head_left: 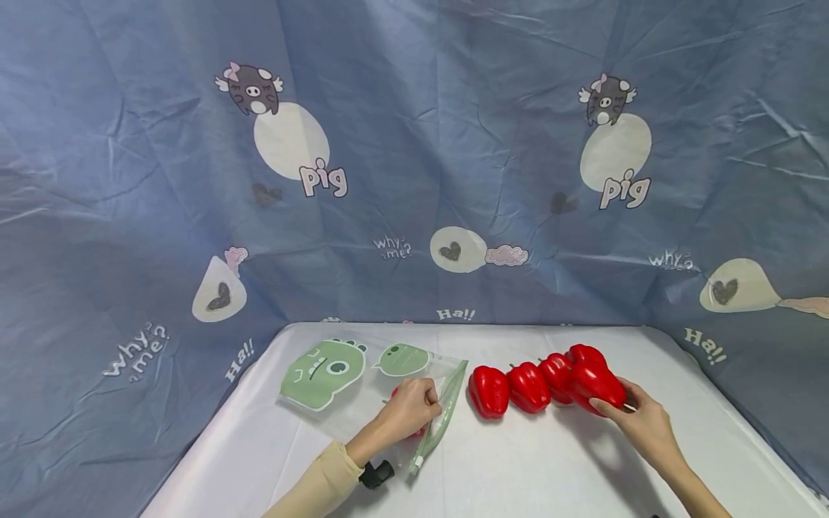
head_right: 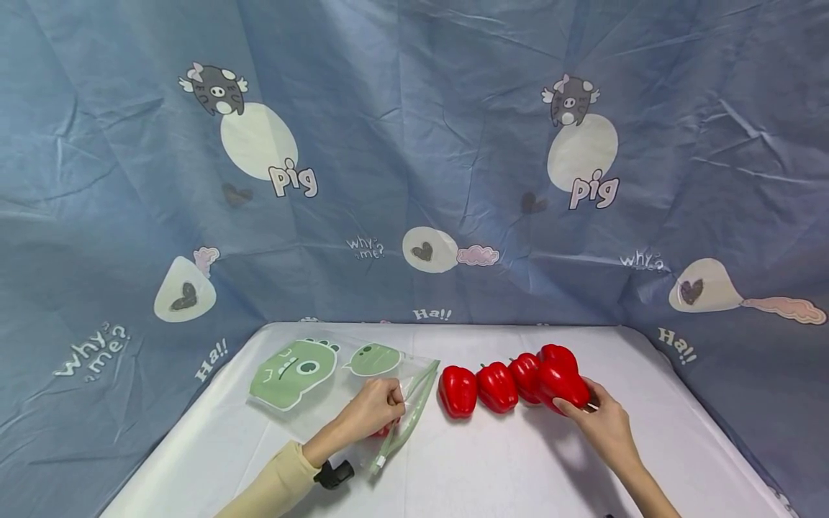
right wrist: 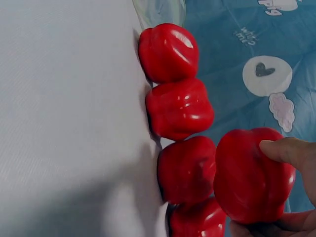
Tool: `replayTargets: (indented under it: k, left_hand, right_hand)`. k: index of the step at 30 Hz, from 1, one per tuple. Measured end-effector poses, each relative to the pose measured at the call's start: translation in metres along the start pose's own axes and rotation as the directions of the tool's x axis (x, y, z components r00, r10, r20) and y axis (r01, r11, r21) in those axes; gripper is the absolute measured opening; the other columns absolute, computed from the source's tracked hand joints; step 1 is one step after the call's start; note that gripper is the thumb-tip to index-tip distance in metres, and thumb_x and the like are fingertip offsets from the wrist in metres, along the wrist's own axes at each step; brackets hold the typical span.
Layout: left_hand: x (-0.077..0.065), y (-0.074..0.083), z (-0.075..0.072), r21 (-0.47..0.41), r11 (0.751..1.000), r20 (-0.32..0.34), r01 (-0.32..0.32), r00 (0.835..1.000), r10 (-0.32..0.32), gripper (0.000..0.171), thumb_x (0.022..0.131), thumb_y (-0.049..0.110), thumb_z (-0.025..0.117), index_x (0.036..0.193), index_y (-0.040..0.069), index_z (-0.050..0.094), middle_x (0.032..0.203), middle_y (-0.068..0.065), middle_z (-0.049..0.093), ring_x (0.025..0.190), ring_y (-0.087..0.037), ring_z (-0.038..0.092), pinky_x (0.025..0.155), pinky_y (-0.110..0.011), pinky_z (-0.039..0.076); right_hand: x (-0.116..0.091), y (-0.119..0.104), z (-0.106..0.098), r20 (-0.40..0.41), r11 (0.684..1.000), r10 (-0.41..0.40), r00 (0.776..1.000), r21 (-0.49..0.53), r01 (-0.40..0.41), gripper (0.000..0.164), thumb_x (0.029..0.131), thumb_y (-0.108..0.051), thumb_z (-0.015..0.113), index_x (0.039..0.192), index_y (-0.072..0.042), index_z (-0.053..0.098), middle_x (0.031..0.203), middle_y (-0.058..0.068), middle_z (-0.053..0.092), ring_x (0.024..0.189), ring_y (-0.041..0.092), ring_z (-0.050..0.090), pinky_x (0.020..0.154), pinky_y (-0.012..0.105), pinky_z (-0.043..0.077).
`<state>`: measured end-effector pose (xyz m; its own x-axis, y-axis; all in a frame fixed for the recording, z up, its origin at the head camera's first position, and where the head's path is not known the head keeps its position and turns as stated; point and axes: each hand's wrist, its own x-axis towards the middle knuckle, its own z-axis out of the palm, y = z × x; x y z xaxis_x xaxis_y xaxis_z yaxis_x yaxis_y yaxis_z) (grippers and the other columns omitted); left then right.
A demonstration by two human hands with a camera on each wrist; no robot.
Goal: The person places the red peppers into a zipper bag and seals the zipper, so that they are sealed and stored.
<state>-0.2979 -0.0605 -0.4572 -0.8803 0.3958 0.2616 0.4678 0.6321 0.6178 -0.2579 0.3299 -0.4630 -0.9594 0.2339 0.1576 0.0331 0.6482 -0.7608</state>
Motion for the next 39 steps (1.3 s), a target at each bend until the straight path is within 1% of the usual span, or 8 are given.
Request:
replayTargets:
  k: [2,8,12,23,27,32,35,39]
  left_hand:
    - [0.000,0.000,0.000,-0.003,1.000,0.004,0.008,1.000,-0.008,0.009,0.077,0.002,0.063,0.071,0.009,0.059,0.060,0.006,0.058,0.043,0.002,0.045,0.042,-0.018,0.039]
    - [0.000,0.000,0.000,0.002,1.000,-0.001,0.002,1.000,-0.002,0.010,0.076,0.001,0.064,0.070,0.008,0.059,0.060,0.005,0.058,0.043,0.002,0.045,0.042,-0.017,0.039]
    - [0.000,-0.001,0.000,-0.007,1.000,-0.008,0.002,1.000,-0.002,0.010,0.076,0.001,0.063,0.071,0.008,0.059,0.060,0.005,0.058,0.042,0.002,0.044,0.041,-0.017,0.038]
    - [0.001,-0.002,-0.001,-0.008,1.000,-0.001,0.009,1.000,-0.009,0.010,0.076,0.003,0.063,0.071,0.009,0.059,0.058,0.007,0.057,0.041,0.003,0.043,0.040,-0.017,0.038]
    - [0.001,-0.002,-0.002,-0.007,1.000,-0.005,0.009,1.000,-0.009,0.009,0.076,0.003,0.063,0.071,0.009,0.059,0.059,0.007,0.057,0.042,0.003,0.044,0.040,-0.017,0.038]
    - [0.001,-0.002,-0.002,-0.011,1.000,-0.007,0.022,1.000,-0.022,0.008,0.077,0.003,0.063,0.073,0.008,0.059,0.057,0.006,0.058,0.039,0.003,0.043,0.038,-0.016,0.037]
    - [0.001,-0.001,-0.002,-0.022,0.999,-0.001,0.032,0.999,-0.032,0.008,0.078,0.003,0.062,0.074,0.007,0.057,0.055,0.000,0.062,0.036,0.003,0.043,0.036,-0.015,0.034]
    - [0.001,-0.001,-0.003,-0.033,0.999,0.002,0.039,0.999,-0.039,0.009,0.079,0.002,0.061,0.074,0.008,0.056,0.054,-0.005,0.064,0.034,0.002,0.043,0.036,-0.015,0.034]
  right_hand:
    - [0.001,-0.002,0.002,0.007,1.000,-0.018,1.000,0.004,0.018,0.082,0.082,-0.046,0.072,0.137,0.006,0.043,0.126,0.032,0.056,0.112,0.042,0.060,0.073,0.027,0.057]
    - [0.004,-0.009,0.010,0.034,0.999,-0.047,0.998,0.012,0.046,0.083,0.082,-0.044,0.073,0.138,0.008,0.041,0.127,0.033,0.055,0.113,0.044,0.059,0.079,0.036,0.057]
    - [0.005,-0.016,0.015,0.040,0.997,-0.074,0.996,0.023,0.073,0.083,0.081,-0.042,0.074,0.138,0.007,0.042,0.127,0.032,0.056,0.113,0.044,0.060,0.080,0.036,0.056]
    - [0.007,-0.033,0.027,0.045,0.997,-0.073,0.996,0.040,0.071,0.085,0.080,-0.043,0.075,0.140,0.006,0.040,0.127,0.031,0.056,0.114,0.042,0.059,0.085,0.041,0.055]
    - [0.008,-0.040,0.032,0.049,0.995,-0.088,0.995,0.053,0.086,0.083,0.080,-0.042,0.075,0.140,0.004,0.042,0.126,0.029,0.057,0.112,0.041,0.060,0.083,0.040,0.056]
    - [0.006,-0.049,0.040,0.068,0.990,-0.115,0.991,0.088,0.109,0.082,0.078,-0.042,0.077,0.139,0.001,0.044,0.125,0.025,0.059,0.108,0.037,0.061,0.077,0.034,0.057]
    - [0.004,-0.052,0.044,0.083,0.987,-0.131,0.988,0.109,0.121,0.082,0.078,-0.040,0.078,0.140,-0.001,0.043,0.125,0.024,0.059,0.104,0.034,0.063,0.074,0.032,0.058]
    - [0.002,-0.056,0.050,0.100,0.981,-0.150,0.984,0.138,0.136,0.081,0.078,-0.035,0.079,0.141,-0.001,0.042,0.127,0.023,0.057,0.103,0.032,0.063,0.075,0.032,0.058]
